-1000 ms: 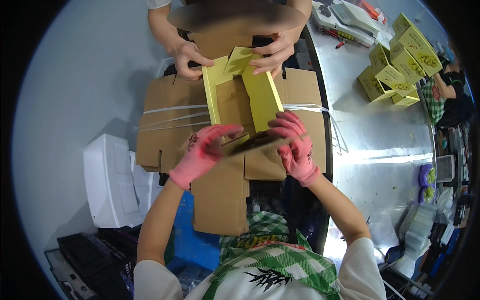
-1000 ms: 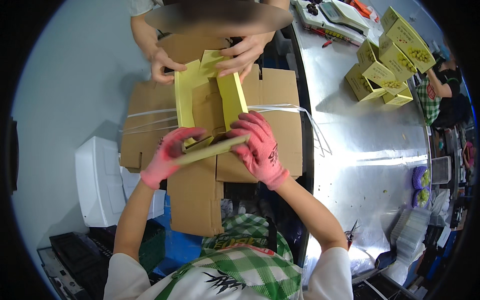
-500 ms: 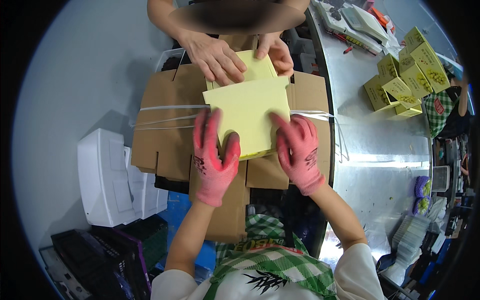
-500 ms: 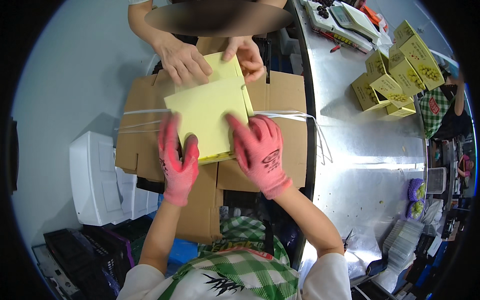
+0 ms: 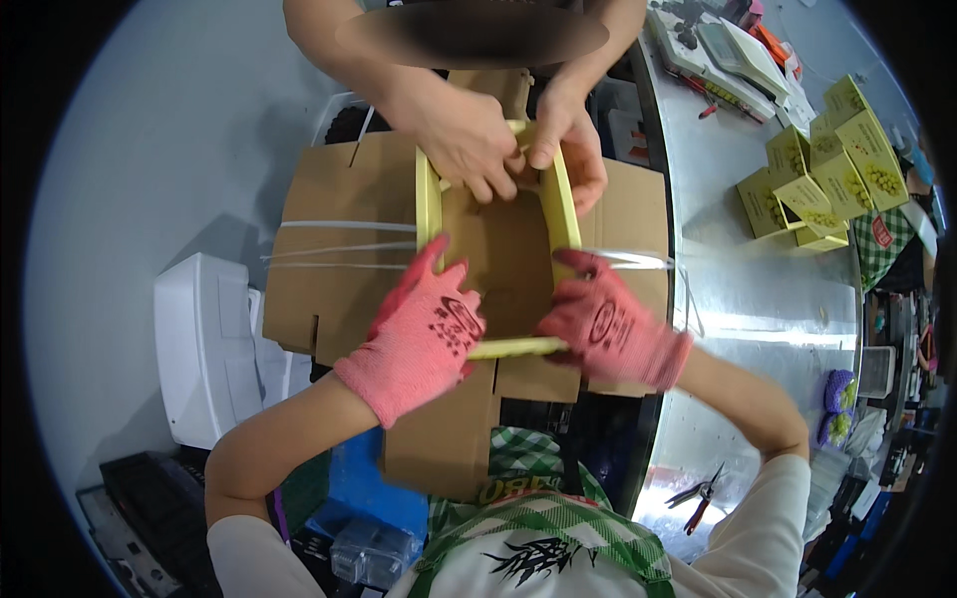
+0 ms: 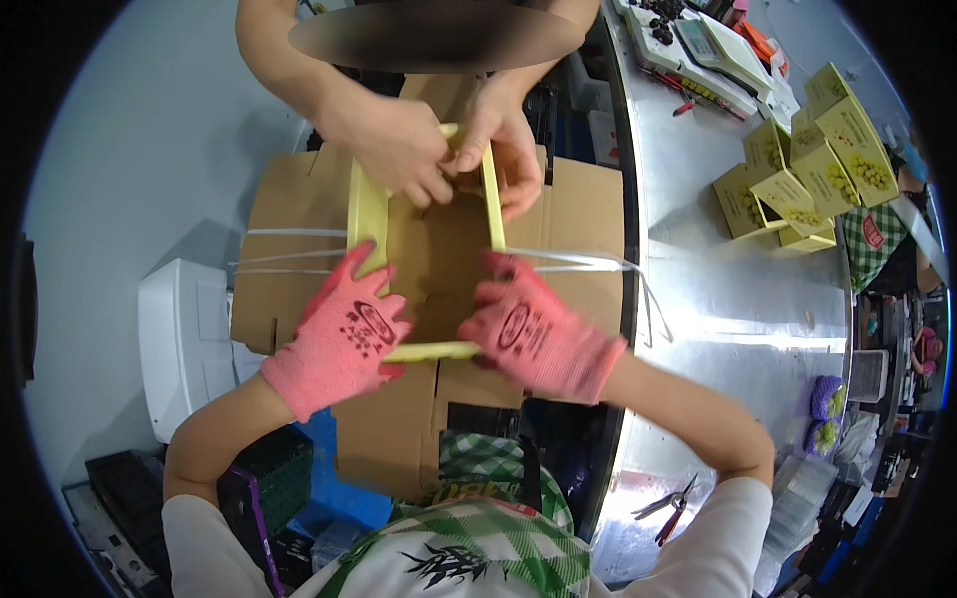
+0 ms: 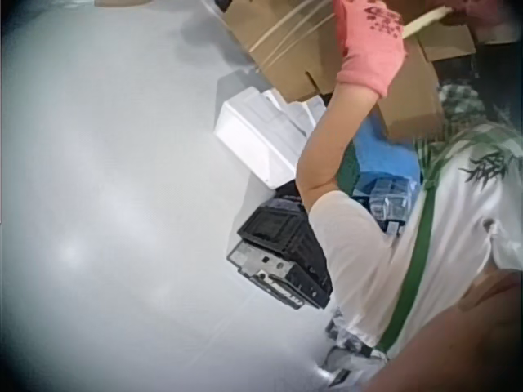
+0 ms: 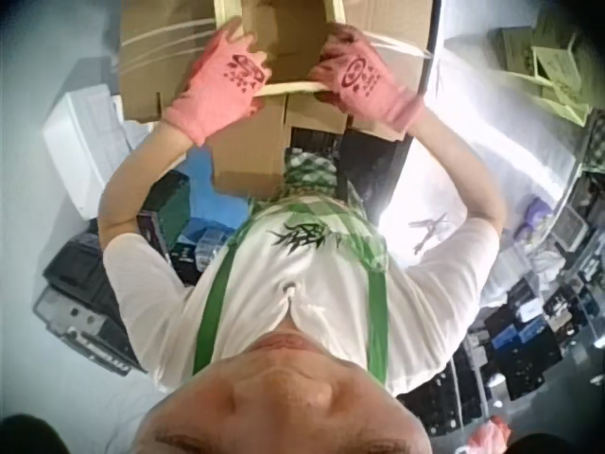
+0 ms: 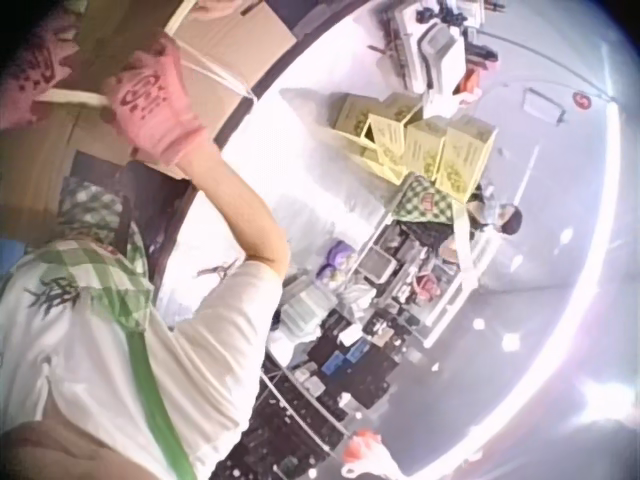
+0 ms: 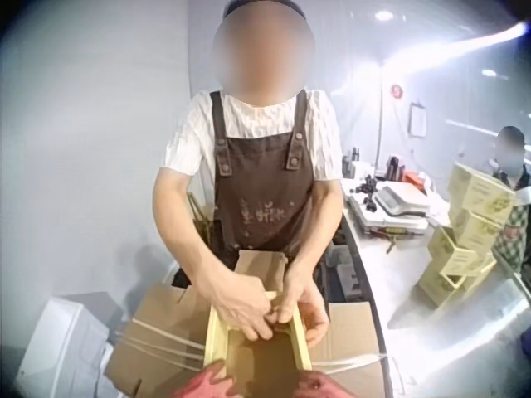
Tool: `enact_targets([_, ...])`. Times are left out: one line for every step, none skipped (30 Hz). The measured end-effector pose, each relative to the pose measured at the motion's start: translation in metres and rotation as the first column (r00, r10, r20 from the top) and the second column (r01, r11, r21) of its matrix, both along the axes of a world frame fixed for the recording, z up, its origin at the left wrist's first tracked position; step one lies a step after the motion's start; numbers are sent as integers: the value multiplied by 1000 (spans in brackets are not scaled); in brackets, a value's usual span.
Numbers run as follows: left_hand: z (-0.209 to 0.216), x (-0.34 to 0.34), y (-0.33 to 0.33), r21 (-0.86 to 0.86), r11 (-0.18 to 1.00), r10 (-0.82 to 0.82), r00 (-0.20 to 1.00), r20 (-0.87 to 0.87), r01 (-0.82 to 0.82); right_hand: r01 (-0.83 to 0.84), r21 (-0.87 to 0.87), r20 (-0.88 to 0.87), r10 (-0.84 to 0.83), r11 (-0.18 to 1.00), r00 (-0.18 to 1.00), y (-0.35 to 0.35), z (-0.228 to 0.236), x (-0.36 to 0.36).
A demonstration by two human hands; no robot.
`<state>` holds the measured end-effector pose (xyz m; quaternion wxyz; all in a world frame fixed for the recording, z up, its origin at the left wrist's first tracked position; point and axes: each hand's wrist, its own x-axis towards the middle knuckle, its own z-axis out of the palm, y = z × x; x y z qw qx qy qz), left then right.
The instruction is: The person folds flat cardboard sheets into rectangular boxes with the help of a coworker. They repeatedly fold the sides, tuck flaps, and pass completed boxes to the coworker while retrieving new sheets from a stack.
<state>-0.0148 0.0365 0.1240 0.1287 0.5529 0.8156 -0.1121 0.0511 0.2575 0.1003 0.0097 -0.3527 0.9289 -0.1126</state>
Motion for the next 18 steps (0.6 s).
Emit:
enact_targets([8,-4,9,-53,997,-61,998,30,63,12,-19,-32,-12,1000,999,-9,-2,4])
enact_targets([-7,-1,13,68,996,39,968,249,-58,24,-39,-64,-26,999,998,-13,-5,6])
enact_targets([-15,4,16,155,968,103,876,471,-198,37,-133,-76,-47,990,996,-17,-9,9])
enact_targets([-19,5,21,106,958,147,772,618,-267,51,-225,-85,-72,973,994,-20,-13,10])
enact_targets([-21,-3,24,-150,941,311,593,743,-304,65,-316,-91,-99,947,991,-21,-16,11])
enact_targets([-8,-18,40,-390,885,463,388,797,-255,104,-390,-86,-149,915,985,-17,-21,18])
enact_targets([-2,-29,51,-596,789,614,183,768,-150,124,-525,-89,-200,842,976,-9,-30,25])
enact_targets([-6,-30,57,-507,854,518,290,805,-118,261,-612,-44,-362,746,931,-6,-37,35])
enact_targets([-14,-27,52,-453,884,460,370,807,-112,354,-712,35,-472,607,881,-10,-54,42])
enact_targets([-20,-25,49,-375,923,371,451,811,-86,444,-769,121,-578,459,807,-11,-66,49])
enact_targets([-32,-24,47,-335,942,265,550,792,28,550,-694,270,-540,465,797,-5,-82,58])
enact_targets([-36,-25,50,-326,944,254,533,807,44,657,-676,506,-438,333,743,-5,-93,60])
enact_targets([-39,-26,52,-318,946,244,515,822,59,630,-687,495,-401,362,771,-1,-99,64])
enact_targets([-40,-27,54,-309,948,235,496,836,72,601,-698,483,-363,390,797,3,-102,66])
enact_targets([-41,-32,61,-310,945,233,449,863,106,590,-658,456,-376,468,806,5,-102,61])
enact_targets([-43,-34,64,-327,934,237,440,866,142,567,-617,425,-376,546,824,3,-100,48])
enact_targets([-45,-34,67,-343,922,241,432,869,177,540,-569,394,-371,620,841,-1,-99,41])
enact_targets([-47,-37,70,-355,912,242,428,871,207,556,-591,418,-369,585,831,-4,-96,38])
